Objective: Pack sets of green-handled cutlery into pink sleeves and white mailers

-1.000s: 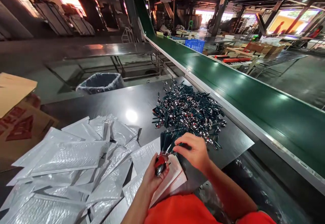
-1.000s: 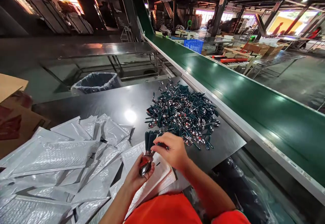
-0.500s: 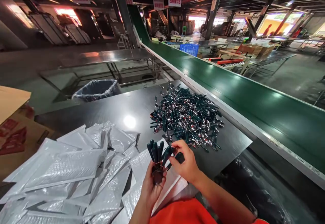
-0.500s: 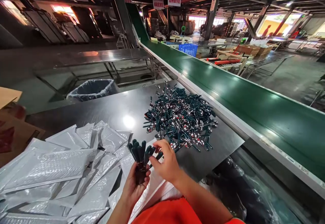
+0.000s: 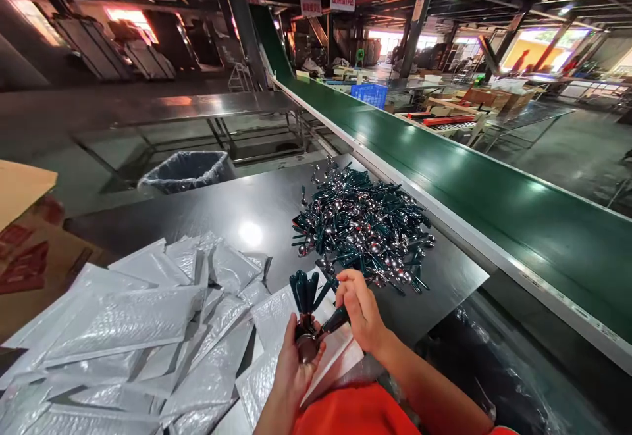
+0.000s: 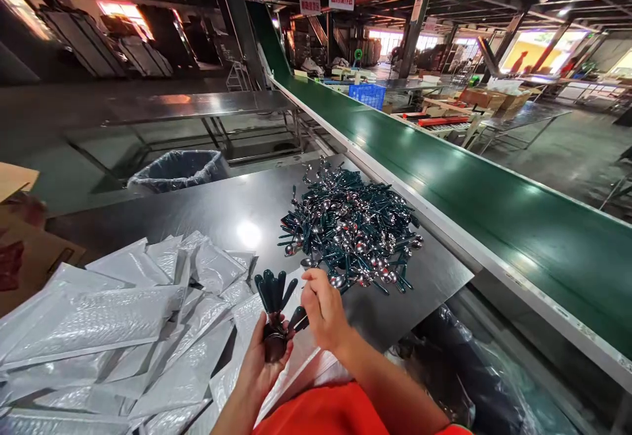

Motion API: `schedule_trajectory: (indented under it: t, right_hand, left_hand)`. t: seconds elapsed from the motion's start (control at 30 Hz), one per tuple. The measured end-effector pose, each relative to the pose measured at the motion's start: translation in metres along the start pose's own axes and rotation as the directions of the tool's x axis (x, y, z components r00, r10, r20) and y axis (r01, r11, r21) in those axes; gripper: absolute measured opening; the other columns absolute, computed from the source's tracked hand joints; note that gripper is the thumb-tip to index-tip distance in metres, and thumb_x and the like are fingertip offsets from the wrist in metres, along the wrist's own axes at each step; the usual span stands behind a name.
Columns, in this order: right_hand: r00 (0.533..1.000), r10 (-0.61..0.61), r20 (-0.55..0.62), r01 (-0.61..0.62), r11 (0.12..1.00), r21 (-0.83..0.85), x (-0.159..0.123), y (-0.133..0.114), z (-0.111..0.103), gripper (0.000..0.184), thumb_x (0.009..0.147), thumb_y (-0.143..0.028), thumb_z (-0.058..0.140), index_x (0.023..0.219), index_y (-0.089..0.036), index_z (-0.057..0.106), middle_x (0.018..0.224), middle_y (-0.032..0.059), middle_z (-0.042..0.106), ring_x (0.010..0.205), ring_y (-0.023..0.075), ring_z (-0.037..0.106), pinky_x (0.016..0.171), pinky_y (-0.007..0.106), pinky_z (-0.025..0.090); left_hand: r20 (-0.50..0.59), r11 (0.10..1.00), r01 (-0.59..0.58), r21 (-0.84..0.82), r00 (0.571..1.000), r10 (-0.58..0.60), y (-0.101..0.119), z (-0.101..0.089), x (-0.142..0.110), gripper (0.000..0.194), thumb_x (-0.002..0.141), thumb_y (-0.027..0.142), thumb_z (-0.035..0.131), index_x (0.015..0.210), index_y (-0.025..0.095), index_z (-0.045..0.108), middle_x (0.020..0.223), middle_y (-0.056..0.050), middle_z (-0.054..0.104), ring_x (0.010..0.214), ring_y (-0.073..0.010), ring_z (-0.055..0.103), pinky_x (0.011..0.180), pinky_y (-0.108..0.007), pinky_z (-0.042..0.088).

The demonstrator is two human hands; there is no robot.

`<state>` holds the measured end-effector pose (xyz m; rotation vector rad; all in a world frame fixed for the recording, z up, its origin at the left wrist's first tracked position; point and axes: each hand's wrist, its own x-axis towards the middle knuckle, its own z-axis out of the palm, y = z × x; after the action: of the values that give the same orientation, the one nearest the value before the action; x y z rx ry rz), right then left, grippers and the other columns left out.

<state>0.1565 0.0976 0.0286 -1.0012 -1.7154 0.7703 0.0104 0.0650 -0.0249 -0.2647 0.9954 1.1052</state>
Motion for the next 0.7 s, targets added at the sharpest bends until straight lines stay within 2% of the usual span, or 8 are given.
schedule_trajectory:
  t: [0.07, 0.13, 0.23, 0.37, 0.43, 0.5, 0.6, 0.7]
  right_hand:
    - [0.995, -0.076, 0.059, 0.077, 0.997, -0.013, 0.001, 0.001, -0.002, 0.044, 0.098, -0.053, 0.032, 0.124, -0.02, 0.044, 0.069, -0.0035, 0.053, 0.059, 0.014, 0.051, 0.058, 0.027, 0.041]
    - [0.987, -0.115, 0.112, 0.126, 0.987, -0.097, 0.004, 0.0, -0.004, 0.046, 0.094, -0.056, 0.043, 0.124, -0.021, 0.047, 0.07, -0.0036, 0.054, 0.06, 0.0136, 0.051, 0.059, 0.026, 0.041]
    - [0.988, -0.13, 0.088, 0.146, 0.963, -0.227, 0.008, -0.005, -0.005, 0.017, 0.097, -0.036, 0.045, 0.096, -0.022, 0.056, 0.074, -0.0009, 0.055, 0.066, 0.0135, 0.052, 0.063, 0.026, 0.042]
    - [0.984, -0.176, 0.014, 0.175, 0.96, -0.219, 0.009, -0.005, -0.004, 0.018, 0.096, -0.025, 0.045, 0.079, -0.022, 0.048, 0.081, 0.0026, 0.054, 0.077, 0.0159, 0.055, 0.069, 0.027, 0.046]
    - [0.978, -0.205, 0.042, 0.209, 0.959, -0.193, 0.008, -0.002, -0.004, 0.013, 0.095, -0.024, 0.048, 0.083, -0.022, 0.049, 0.078, 0.0013, 0.054, 0.073, 0.0155, 0.054, 0.067, 0.027, 0.046]
    - [0.979, -0.197, 0.053, 0.204, 0.96, -0.191, 0.007, 0.0, -0.006, 0.005, 0.095, -0.024, 0.049, 0.099, -0.021, 0.052, 0.084, 0.0024, 0.057, 0.07, 0.0148, 0.054, 0.066, 0.027, 0.048]
    - [0.982, -0.166, 0.092, 0.182, 0.96, -0.212, 0.007, -0.001, -0.009, 0.031, 0.096, -0.023, 0.047, 0.127, -0.021, 0.048, 0.114, 0.011, 0.058, 0.085, 0.0165, 0.06, 0.077, 0.03, 0.052]
    - [0.962, -0.192, 0.192, 0.23, 0.952, -0.201, 0.009, -0.005, -0.011, 0.028, 0.097, -0.019, 0.042, 0.122, -0.024, 0.054, 0.117, 0.0095, 0.058, 0.095, 0.0167, 0.061, 0.08, 0.028, 0.051]
  left_hand:
    - [-0.022, 1.0, -0.018, 0.002, 1.0, 0.018, 0.0, 0.003, -0.003, 0.028, 0.097, 0.033, 0.046, 0.081, 0.015, 0.06, 0.058, -0.002, 0.066, 0.046, -0.0147, 0.064, 0.04, -0.022, 0.052]
    - [-0.015, 1.0, -0.021, 0.005, 1.0, 0.022, 0.0, 0.005, -0.006, 0.029, 0.098, 0.033, 0.044, 0.081, 0.014, 0.059, 0.057, -0.002, 0.066, 0.045, -0.0148, 0.064, 0.039, -0.022, 0.052]
    - [-0.012, 1.0, -0.015, 0.011, 1.0, 0.015, -0.002, 0.005, -0.009, 0.03, 0.098, 0.032, 0.044, 0.079, 0.014, 0.059, 0.056, -0.003, 0.066, 0.048, -0.0157, 0.066, 0.041, -0.022, 0.053]
    - [-0.007, 1.0, -0.015, 0.003, 1.0, 0.015, -0.006, 0.003, -0.009, 0.027, 0.097, 0.03, 0.046, 0.081, 0.013, 0.059, 0.06, -0.004, 0.068, 0.051, -0.0168, 0.067, 0.041, -0.022, 0.054]
    - [-0.01, 1.0, -0.012, 0.007, 1.0, 0.012, -0.006, 0.002, -0.009, 0.025, 0.097, 0.029, 0.047, 0.082, 0.013, 0.059, 0.061, -0.005, 0.069, 0.05, -0.017, 0.067, 0.039, -0.023, 0.053]
    - [-0.005, 1.0, 0.004, 0.014, 1.0, -0.004, -0.006, 0.002, -0.008, 0.024, 0.097, 0.029, 0.047, 0.082, 0.014, 0.059, 0.061, -0.005, 0.069, 0.047, -0.0165, 0.065, 0.038, -0.023, 0.052]
    - [0.002, 1.0, 0.006, 0.018, 1.0, -0.006, -0.005, 0.002, -0.007, 0.026, 0.097, 0.029, 0.047, 0.081, 0.013, 0.06, 0.06, -0.005, 0.067, 0.048, -0.0156, 0.065, 0.039, -0.022, 0.053]
    - [-0.015, 1.0, -0.012, 0.023, 1.0, 0.012, -0.005, 0.0, -0.006, 0.026, 0.096, 0.03, 0.048, 0.08, 0.013, 0.06, 0.061, -0.005, 0.067, 0.049, -0.0156, 0.065, 0.04, -0.022, 0.052]
